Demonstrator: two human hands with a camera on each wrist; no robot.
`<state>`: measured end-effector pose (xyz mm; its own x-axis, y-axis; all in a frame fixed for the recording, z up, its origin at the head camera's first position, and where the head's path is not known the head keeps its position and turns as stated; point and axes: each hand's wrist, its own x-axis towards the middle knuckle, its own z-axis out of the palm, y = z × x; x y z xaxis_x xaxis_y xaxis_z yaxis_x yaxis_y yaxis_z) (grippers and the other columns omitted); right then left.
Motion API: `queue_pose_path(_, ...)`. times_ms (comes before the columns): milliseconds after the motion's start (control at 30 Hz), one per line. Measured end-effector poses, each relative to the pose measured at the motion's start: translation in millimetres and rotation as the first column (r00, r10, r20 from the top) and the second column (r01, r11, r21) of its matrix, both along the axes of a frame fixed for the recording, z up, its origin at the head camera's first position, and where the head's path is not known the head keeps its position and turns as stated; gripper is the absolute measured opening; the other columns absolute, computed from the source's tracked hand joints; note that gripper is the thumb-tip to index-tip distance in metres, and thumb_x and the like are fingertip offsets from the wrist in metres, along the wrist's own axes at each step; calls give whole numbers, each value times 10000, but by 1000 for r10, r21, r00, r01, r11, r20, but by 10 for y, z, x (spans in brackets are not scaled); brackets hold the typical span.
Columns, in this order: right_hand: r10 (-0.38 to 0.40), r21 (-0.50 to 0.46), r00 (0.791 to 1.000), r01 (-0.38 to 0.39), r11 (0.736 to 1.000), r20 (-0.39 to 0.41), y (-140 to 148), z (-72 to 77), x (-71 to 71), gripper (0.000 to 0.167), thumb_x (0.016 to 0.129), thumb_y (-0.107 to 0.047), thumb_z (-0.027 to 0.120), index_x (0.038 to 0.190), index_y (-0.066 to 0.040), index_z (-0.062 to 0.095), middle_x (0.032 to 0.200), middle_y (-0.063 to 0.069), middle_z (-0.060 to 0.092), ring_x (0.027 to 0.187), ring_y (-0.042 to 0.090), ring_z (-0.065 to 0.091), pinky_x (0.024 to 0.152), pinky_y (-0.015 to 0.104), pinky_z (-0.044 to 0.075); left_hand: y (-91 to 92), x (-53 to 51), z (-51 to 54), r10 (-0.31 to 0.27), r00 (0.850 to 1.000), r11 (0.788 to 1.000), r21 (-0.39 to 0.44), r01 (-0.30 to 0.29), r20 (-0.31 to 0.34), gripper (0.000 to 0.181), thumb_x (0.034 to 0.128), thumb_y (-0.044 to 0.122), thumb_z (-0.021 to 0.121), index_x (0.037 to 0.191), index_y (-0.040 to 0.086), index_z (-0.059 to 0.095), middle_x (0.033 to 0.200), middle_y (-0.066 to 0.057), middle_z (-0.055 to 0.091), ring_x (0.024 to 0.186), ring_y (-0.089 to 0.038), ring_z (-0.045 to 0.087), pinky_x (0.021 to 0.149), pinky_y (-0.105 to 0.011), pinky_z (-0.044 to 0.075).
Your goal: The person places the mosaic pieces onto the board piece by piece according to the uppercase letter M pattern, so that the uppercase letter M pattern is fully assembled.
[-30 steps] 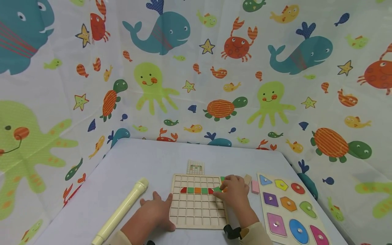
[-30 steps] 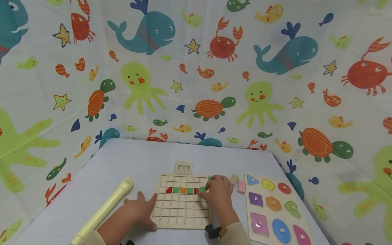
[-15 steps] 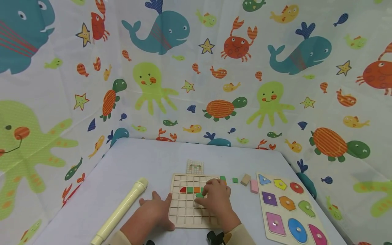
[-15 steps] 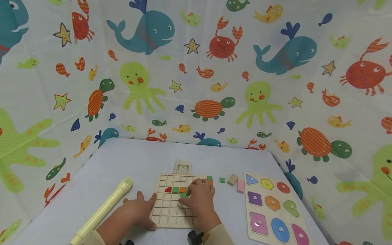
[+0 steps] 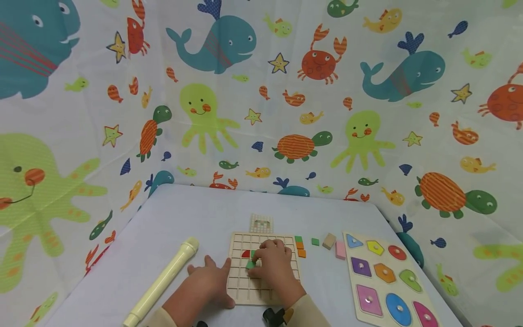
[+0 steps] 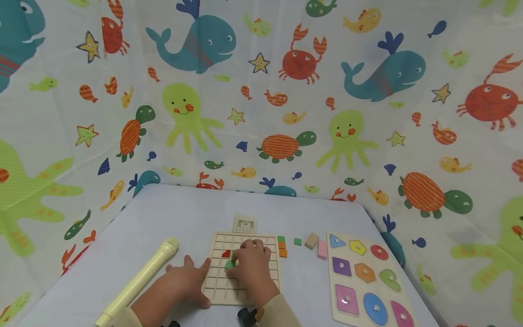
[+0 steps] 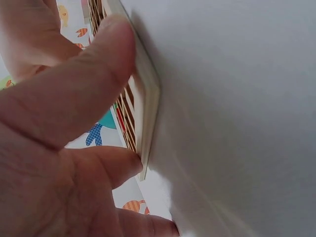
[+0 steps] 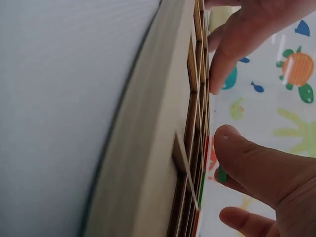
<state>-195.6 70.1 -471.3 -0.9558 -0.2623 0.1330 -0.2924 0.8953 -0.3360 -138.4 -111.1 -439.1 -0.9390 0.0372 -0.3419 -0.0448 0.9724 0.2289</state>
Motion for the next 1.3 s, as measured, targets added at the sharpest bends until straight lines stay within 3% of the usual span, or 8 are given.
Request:
queue_pose_path(167,-5,1,1000,5,1000,9,-82,33,-20,238,752,-387,968,940,-324,836,1235,-2,669,1363,351,455,1092,684,344,7,1,1,-1,1000,1000,-4,1,-1,1086,671,497,988,1577,133,510,1565,-484,341,1238,-715,549,1172,-824,231)
queue_pose_path(433,-2,31,1000,2,1000,-11,-155,53,-39,222,757,-378,962,921,-334,819,1175,-24,665,1329,331,472,1038,657,372,17,30,20,-7,1000,1000,-12,7,-18,1078,668,497,986,1569,133,518,1557,-477,360,1220,-724,553,1161,-825,248)
queue_pose_path(1300,-6,72,1000,6,997,0,-241,25,-79,246,759,-358,965,950,-316,817,1188,-6,682,1385,359,477,1107,682,358,3,25,-7,-22,999,999,-27,21,-27,1081,668,511,979,1567,125,519,1545,-478,376,1187,-711,586,1155,-822,259)
